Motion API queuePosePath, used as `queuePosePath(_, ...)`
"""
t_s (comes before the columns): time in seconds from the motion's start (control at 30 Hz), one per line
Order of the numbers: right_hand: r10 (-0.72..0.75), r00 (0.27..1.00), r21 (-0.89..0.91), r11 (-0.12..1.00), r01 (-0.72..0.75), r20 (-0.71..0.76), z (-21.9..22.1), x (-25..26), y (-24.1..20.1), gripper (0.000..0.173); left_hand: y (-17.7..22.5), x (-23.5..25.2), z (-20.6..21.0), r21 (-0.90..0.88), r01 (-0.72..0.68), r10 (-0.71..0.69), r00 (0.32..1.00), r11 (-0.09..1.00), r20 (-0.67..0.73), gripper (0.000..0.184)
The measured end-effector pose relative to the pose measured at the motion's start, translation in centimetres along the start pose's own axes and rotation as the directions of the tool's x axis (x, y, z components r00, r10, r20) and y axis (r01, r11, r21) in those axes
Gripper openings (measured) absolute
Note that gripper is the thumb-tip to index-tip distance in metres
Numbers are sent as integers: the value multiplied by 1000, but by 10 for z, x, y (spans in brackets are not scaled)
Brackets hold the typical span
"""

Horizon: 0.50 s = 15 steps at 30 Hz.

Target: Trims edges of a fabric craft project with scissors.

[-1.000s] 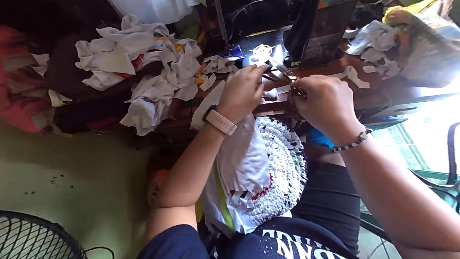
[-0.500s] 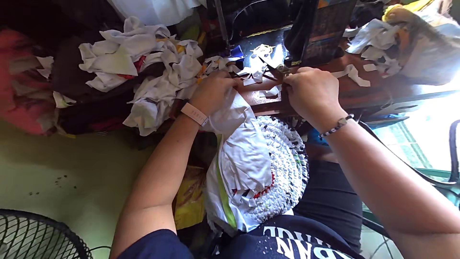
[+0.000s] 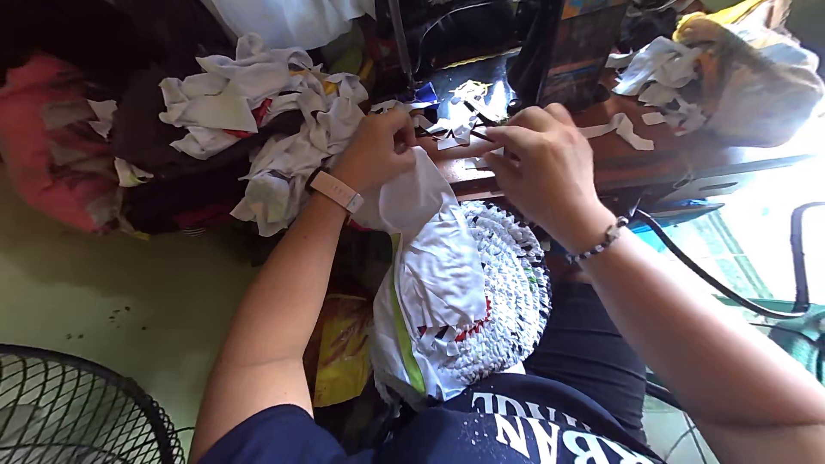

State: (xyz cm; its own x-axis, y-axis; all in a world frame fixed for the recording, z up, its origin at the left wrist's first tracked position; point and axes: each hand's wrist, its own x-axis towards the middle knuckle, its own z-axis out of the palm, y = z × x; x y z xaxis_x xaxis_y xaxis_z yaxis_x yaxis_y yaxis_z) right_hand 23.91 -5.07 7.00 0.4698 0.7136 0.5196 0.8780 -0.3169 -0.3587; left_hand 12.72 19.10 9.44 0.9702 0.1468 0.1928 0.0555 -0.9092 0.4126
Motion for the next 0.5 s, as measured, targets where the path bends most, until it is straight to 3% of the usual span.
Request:
queuePosePath(0.1,-50,998,393,919,36,26,11,-12,-26,56,19,-13,-9,-206,-44,41,999,977,-18,16)
queuePosePath(0.2,-30,994,728,683,-55,104,25,-16,-42,72,45,-28,-19,-304,-116,117,993,946,-14,14)
queuePosePath(0.27,-18,993,848,523,-89,115,26,-18,-49,62,63,-39,-29,-346,-126,137,991,930,7,18)
queuePosePath(0.33,-36,994,897,436,-75,101,24,-21,-53,39,76,-49,-39,-371,-143,162,987,918,19,30)
queuePosePath(0.4,-55,994,902,428,-58,90,21,-25,-55,15,85,-56,-50,-390,-168,193,981,905,26,43)
queuePosePath(0.5,-89,990,919,387,-68,110,10,-33,-57,10,98,-66,-67,-343,-180,201,979,922,27,42)
